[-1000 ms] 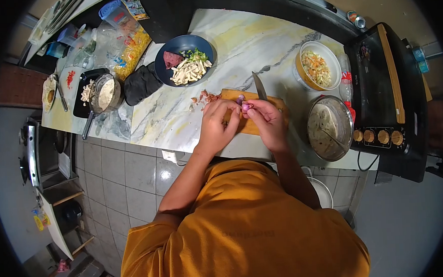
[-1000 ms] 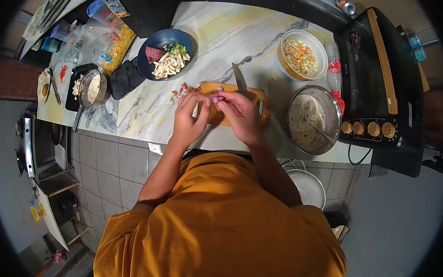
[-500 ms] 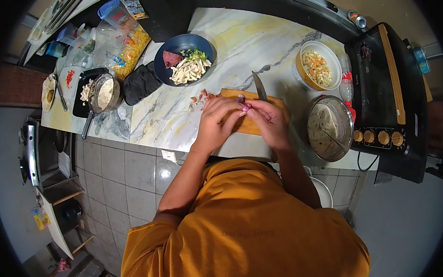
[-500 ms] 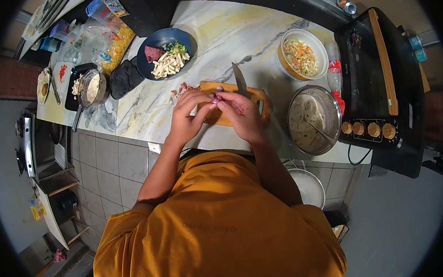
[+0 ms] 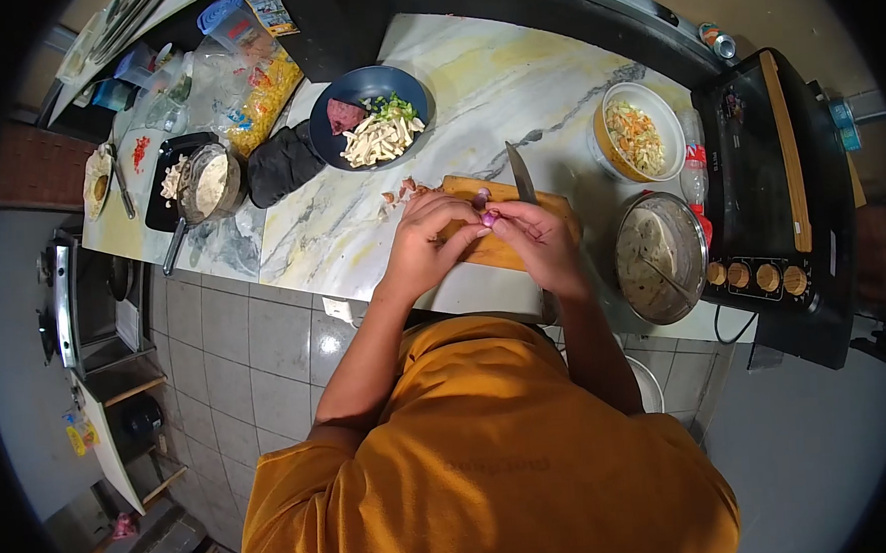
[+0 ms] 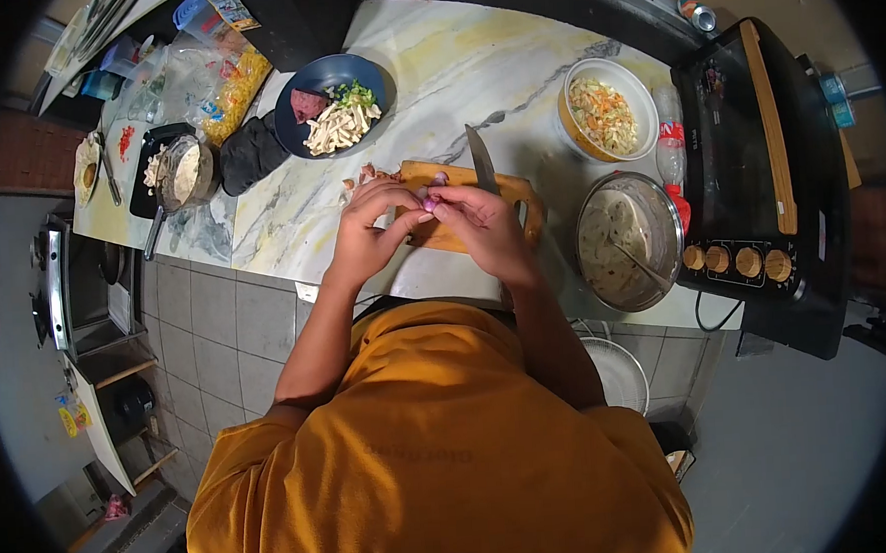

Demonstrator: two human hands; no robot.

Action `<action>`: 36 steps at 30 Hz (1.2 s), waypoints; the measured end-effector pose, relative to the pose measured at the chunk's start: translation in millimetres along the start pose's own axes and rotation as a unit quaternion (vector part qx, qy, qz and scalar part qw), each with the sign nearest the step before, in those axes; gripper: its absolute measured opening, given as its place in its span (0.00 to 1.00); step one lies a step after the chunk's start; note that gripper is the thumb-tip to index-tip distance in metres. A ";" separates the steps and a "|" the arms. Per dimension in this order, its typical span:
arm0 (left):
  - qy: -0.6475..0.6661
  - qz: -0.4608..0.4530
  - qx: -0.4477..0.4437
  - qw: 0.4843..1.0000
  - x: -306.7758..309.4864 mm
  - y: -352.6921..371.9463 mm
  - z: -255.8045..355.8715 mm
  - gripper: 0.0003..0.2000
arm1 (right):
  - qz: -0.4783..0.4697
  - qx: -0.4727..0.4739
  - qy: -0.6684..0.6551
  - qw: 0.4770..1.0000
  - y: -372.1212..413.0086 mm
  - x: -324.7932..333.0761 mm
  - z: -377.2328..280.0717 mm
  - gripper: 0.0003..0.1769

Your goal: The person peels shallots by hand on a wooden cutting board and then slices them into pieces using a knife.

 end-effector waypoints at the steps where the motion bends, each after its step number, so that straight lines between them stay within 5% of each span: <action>1: 0.011 0.005 0.014 1.000 0.3 -0.8 0.1 0.07 | -0.007 0.002 -0.003 1.000 -0.2 -0.3 -0.2 0.15; 18: 0.097 -0.105 0.075 0.987 -1.5 -0.3 -4.1 0.05 | -0.048 -0.026 0.101 0.993 6.2 -1.0 -9.8 0.13; 30: 0.080 -0.030 0.014 0.996 -0.1 -0.1 6.4 0.04 | 0.013 0.032 0.010 0.999 1.5 0.6 -11.2 0.11; 36: 0.181 0.015 0.140 0.973 -3.7 11.0 -17.1 0.03 | 0.036 -0.027 -0.073 0.996 3.3 4.7 4.2 0.12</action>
Point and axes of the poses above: each hand's wrist, its own y-axis away from the middle knuckle, its own x-axis out of the back of the hand, z = x × y, the point moved 7 cm from there along -y, towards the middle knuckle, and after that the axes turned 3 degrees about -z, right-handed, at the moved point
